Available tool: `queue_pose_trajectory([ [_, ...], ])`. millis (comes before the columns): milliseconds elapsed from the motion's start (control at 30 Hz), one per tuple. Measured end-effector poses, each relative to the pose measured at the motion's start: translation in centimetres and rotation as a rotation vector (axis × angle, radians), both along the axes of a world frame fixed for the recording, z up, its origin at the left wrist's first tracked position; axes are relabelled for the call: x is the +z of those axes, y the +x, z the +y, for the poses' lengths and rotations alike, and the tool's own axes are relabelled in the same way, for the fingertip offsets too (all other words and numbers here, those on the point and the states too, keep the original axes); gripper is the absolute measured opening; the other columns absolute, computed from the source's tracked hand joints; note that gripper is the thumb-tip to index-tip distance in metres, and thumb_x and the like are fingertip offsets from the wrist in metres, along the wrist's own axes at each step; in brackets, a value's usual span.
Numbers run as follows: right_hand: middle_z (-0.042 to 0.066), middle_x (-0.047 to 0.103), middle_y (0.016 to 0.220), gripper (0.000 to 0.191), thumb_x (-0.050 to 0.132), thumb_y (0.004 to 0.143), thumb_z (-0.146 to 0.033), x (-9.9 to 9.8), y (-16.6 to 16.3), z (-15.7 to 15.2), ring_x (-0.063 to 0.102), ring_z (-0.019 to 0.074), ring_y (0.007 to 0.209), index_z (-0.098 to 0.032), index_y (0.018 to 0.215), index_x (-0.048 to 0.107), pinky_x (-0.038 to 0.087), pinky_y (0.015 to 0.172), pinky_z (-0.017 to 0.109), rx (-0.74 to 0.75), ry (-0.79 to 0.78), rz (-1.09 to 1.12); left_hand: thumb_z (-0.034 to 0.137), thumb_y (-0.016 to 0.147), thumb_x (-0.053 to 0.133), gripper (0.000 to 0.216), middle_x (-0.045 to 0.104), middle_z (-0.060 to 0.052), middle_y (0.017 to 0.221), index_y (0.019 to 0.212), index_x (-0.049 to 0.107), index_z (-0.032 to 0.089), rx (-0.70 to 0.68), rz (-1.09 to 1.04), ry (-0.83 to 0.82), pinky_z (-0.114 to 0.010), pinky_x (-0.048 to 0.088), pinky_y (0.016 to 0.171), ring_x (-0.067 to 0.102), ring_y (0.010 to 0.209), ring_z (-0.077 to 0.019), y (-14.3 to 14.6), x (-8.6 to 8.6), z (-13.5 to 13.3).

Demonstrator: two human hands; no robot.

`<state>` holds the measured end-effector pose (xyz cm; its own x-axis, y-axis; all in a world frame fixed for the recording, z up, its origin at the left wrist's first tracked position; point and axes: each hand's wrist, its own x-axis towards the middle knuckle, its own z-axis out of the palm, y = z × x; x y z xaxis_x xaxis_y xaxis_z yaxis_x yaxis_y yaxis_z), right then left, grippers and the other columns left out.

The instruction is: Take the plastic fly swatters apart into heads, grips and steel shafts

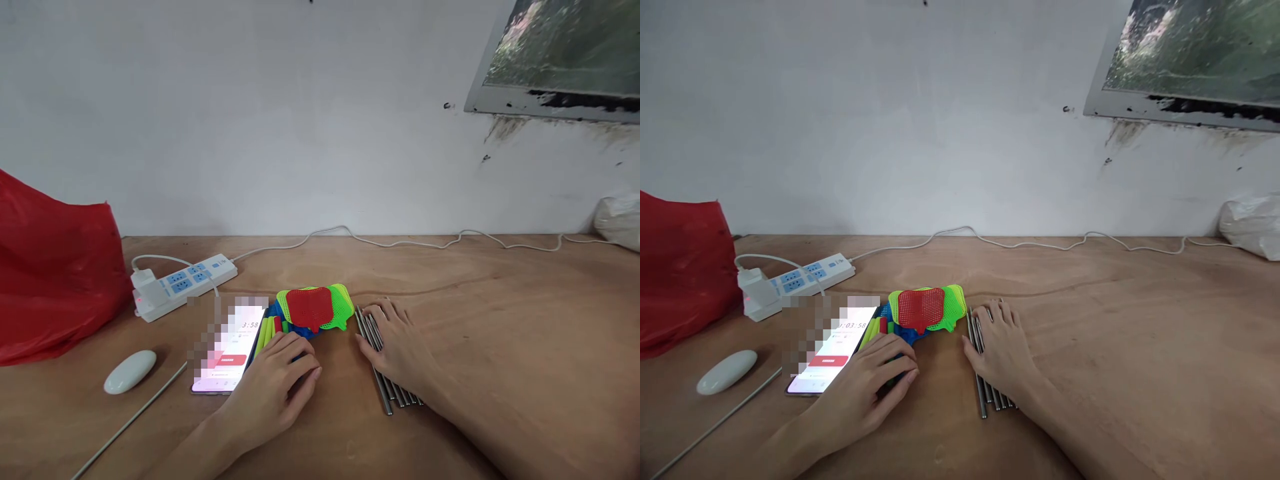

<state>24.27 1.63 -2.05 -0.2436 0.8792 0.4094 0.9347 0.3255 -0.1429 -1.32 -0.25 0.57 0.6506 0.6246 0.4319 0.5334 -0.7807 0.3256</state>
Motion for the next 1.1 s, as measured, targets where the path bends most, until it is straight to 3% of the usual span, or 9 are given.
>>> queue_pose_trajectory([
  [67, 0.011, 0.066, 0.104, 0.017, 0.057, 0.088, -0.037, 0.6, -0.1, -0.3, 0.058, 0.0301, 0.101, -0.021, 0.091, 0.063, 0.045, 0.087, 0.043, 0.006, 0.021, 0.042, 0.016, 0.098, 0.046, 0.021, 0.066, -0.005, 0.09, 0.086, 0.063, 0.019, 0.003, -0.005, 0.015, -0.037, 0.045, 0.078, 0.059, 0.085, -0.021, 0.0, 0.0, 0.0],
  [167, 0.007, 0.065, 0.089, 0.017, 0.065, 0.08, -0.035, 1.0, -0.3, -0.7, 0.059, 0.0278, 0.091, -0.023, 0.072, 0.058, 0.043, 0.081, 0.039, 0.016, 0.026, 0.064, 0.015, 0.098, 0.047, 0.021, 0.066, -0.005, 0.088, 0.084, 0.062, 0.019, 0.025, -0.034, 0.049, -0.037, 0.046, 0.077, 0.059, 0.083, -0.0211, -0.1, 0.0, 0.1],
  [333, 0.004, 0.066, 0.075, 0.018, 0.067, 0.076, -0.028, 1.0, -0.7, -0.9, 0.062, 0.0234, 0.08, -0.023, 0.062, 0.056, 0.041, 0.07, 0.033, 0.007, -0.106, 0.084, 0.015, 0.098, 0.047, 0.022, 0.066, -0.004, 0.083, 0.082, 0.063, 0.018, 0.099, -0.09, 0.094, -0.037, 0.047, 0.075, 0.059, 0.078, -0.0204, -0.1, 0.2, 0.4],
  [500, 0.002, 0.068, 0.065, 0.02, 0.064, 0.075, -0.028, 1.2, -1.4, -1.2, 0.061, 0.0204, 0.064, -0.023, 0.057, 0.056, 0.029, 0.055, 0.03, -0.09, -0.173, 0.038, 0.019, 0.097, 0.047, 0.024, 0.068, -0.004, 0.081, 0.082, 0.065, 0.019, 0.175, -0.11, 0.138, -0.038, 0.049, 0.076, 0.06, 0.075, -0.0207, -0.2, 0.3, 0.6],
  [700, 0.003, 0.066, 0.056, 0.023, 0.064, 0.072, -0.027, 1.3, -1.7, -1.3, 0.059, 0.0201, 0.056, -0.023, 0.052, 0.055, 0.026, 0.052, 0.03, -0.124, -0.165, 0.084, 0.02, 0.095, 0.048, 0.025, 0.07, -0.011, 0.115, 0.116, 0.063, 0.019, 0.247, -0.06, 0.193, -0.046, 0.052, 0.086, 0.065, 0.104, -0.0293, -0.5, -0.2, 1.2],
  [800, -0.002, 0.059, 0.05, 0.023, 0.064, 0.073, -0.027, 1.4, -0.9, -0.8, 0.053, 0.0166, 0.051, -0.023, 0.053, 0.053, 0.029, 0.051, 0.028, -0.079, -0.177, 0.295, 0.021, 0.096, 0.048, 0.033, 0.066, -0.014, 0.128, 0.127, 0.057, 0.017, 0.247, -0.028, 0.21, -0.051, 0.05, 0.097, 0.061, 0.118, -0.0315, -0.7, -0.8, 1.5],
  [933, -0.005, 0.051, 0.05, 0.022, 0.064, 0.075, -0.031, 2.2, 0.1, -0.4, 0.047, 0.0125, 0.047, -0.023, 0.059, 0.052, 0.032, 0.047, 0.025, 0.054, -0.194, 0.778, 0.021, 0.096, 0.047, 0.034, 0.065, -0.015, 0.13, 0.129, 0.055, 0.016, 0.256, -0.003, 0.192, -0.052, 0.051, 0.098, 0.061, 0.119, -0.031, -0.9, -1.0, 1.6],
  [1100, -0.004, 0.057, 0.054, 0.027, 0.065, 0.079, -0.049, 3.8, 0.2, -0.9, 0.047, 0.0129, 0.041, -0.024, 0.075, 0.055, 0.035, 0.037, 0.023, 0.233, -0.376, 1.417, 0.024, 0.098, 0.048, 0.039, 0.061, -0.014, 0.139, 0.136, 0.052, 0.016, 0.24, 0.079, 0.186, -0.056, 0.047, 0.106, 0.056, 0.129, -0.0316, -1.0, -0.9, 1.6],
])
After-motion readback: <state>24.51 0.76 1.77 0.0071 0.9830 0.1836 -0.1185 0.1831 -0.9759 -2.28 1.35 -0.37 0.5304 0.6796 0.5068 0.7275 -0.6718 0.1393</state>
